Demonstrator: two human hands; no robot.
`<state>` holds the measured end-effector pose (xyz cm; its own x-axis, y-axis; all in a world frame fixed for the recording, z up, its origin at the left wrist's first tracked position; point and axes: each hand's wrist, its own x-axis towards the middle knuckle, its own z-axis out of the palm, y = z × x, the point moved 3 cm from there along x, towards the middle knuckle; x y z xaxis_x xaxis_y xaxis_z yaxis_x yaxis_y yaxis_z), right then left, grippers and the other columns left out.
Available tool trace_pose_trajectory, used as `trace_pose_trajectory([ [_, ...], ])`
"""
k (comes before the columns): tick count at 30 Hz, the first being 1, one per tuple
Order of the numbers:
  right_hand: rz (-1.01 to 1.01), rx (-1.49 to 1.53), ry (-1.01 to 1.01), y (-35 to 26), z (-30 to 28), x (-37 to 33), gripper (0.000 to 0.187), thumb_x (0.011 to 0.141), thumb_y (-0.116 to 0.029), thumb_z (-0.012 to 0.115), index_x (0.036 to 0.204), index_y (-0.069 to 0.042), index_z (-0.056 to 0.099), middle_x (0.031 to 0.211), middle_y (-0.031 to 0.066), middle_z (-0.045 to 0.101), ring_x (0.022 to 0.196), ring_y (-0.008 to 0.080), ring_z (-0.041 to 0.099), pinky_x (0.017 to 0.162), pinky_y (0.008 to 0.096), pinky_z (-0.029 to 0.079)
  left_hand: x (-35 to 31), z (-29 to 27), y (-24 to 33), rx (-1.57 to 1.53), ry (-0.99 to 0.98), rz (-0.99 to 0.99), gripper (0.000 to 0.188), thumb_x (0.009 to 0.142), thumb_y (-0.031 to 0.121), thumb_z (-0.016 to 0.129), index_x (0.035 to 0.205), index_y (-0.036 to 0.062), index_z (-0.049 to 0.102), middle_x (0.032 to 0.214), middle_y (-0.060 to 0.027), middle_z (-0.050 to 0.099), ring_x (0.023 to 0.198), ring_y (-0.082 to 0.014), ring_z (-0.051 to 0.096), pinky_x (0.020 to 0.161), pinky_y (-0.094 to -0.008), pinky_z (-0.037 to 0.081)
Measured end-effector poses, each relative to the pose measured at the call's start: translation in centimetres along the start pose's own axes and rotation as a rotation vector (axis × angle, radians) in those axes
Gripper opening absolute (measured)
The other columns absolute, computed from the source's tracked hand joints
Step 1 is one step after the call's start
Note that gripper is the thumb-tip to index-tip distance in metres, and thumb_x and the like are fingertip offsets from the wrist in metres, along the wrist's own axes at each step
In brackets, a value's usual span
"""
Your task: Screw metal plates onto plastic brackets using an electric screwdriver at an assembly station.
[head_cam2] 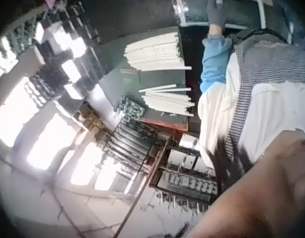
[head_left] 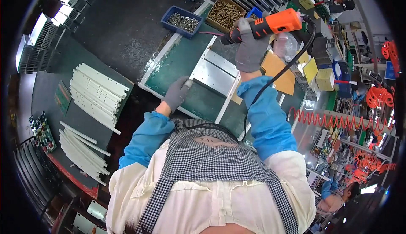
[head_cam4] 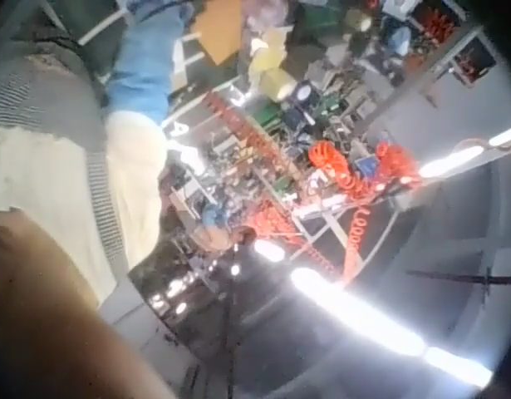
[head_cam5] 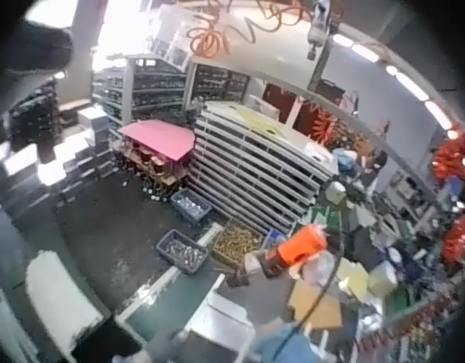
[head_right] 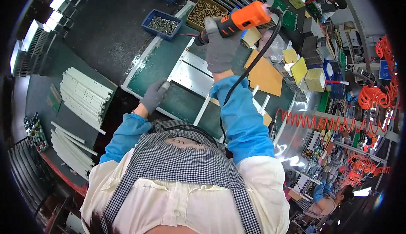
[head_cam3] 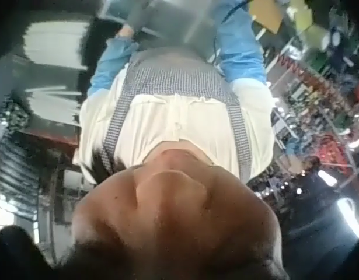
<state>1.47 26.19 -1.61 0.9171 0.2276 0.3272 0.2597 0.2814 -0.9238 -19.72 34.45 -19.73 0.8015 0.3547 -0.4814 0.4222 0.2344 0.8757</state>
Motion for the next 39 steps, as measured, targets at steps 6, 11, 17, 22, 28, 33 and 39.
trace_pose_trajectory([
  [6,0.010,-0.077,-0.077,-0.2,1.1,-0.7,0.036,0.080,-0.014,0.080,0.104,-0.007,0.053,0.083,0.0013,0.062,0.073,0.0104,0.059,0.067,0.0277,0.052,-0.2,0.1,0.9,0.005,-0.018,-0.010,0.035,0.100,0.027,0.056,0.126,0.0032,0.060,0.080,-0.0005,0.058,0.066,-0.0097,0.052,0.060,-0.0271,0.044],
  [11,0.059,-0.080,-0.299,0.7,2.3,0.6,0.038,0.080,-0.016,0.081,0.102,-0.008,0.051,0.085,0.0000,0.060,0.070,0.0100,0.057,0.062,0.0269,0.049,0.1,-0.1,0.1,0.013,-0.018,0.004,0.036,0.099,0.027,0.056,0.126,0.0034,0.060,0.080,0.0003,0.058,0.068,-0.0095,0.052,0.062,-0.0265,0.044],
  [17,0.109,-0.072,-0.285,0.3,2.7,-0.2,0.024,0.081,-0.009,0.077,0.095,-0.004,0.058,0.074,0.0023,0.060,0.062,0.0110,0.057,0.058,0.0269,0.048,-0.6,0.0,0.3,-0.030,0.010,-0.036,0.036,0.099,0.027,0.057,0.126,0.0044,0.060,0.083,-0.0007,0.058,0.067,-0.0105,0.052,0.063,-0.0260,0.044],
  [22,0.087,-0.039,-0.306,-1.5,1.1,0.8,0.050,0.081,-0.014,0.080,0.118,-0.005,0.048,0.088,0.0040,0.063,0.076,0.0136,0.061,0.070,0.0300,0.051,0.1,-2.6,-2.7,-0.457,0.078,-0.043,0.034,0.098,0.019,0.056,0.126,0.0007,0.056,0.095,-0.0064,0.060,0.082,-0.0142,0.057,0.073,-0.0285,0.049],
  [28,0.027,0.317,-0.288,-6.6,1.1,-2.5,0.068,0.090,-0.016,0.069,0.142,-0.002,0.027,0.091,0.0110,0.064,0.085,0.0227,0.065,0.088,0.0426,0.052,-0.9,-5.1,-1.9,-0.677,0.096,0.269,0.032,0.101,0.005,0.044,0.132,-0.0049,0.047,0.117,-0.0168,0.058,0.095,-0.0199,0.058,0.079,-0.0290,0.053],
  [33,0.163,0.413,-0.314,-6.8,0.8,-6.5,0.066,0.090,-0.017,0.070,0.142,-0.004,0.030,0.095,0.0112,0.064,0.088,0.0262,0.065,0.090,0.0473,0.052,-3.7,-1.0,1.2,-1.183,-0.189,-0.016,0.037,0.103,0.013,0.048,0.137,-0.0017,0.044,0.114,-0.0098,0.056,0.088,-0.0121,0.053,0.069,-0.0181,0.049],
  [39,0.137,0.427,-0.281,-8.6,-2.4,-7.9,0.064,0.091,-0.017,0.067,0.142,-0.004,0.030,0.096,0.0111,0.064,0.089,0.0258,0.065,0.090,0.0469,0.052,-5.5,1.3,1.5,-1.214,-0.166,-0.002,0.037,0.103,0.012,0.047,0.138,-0.0018,0.043,0.116,-0.0102,0.056,0.090,-0.0127,0.055,0.073,-0.0179,0.051],
])
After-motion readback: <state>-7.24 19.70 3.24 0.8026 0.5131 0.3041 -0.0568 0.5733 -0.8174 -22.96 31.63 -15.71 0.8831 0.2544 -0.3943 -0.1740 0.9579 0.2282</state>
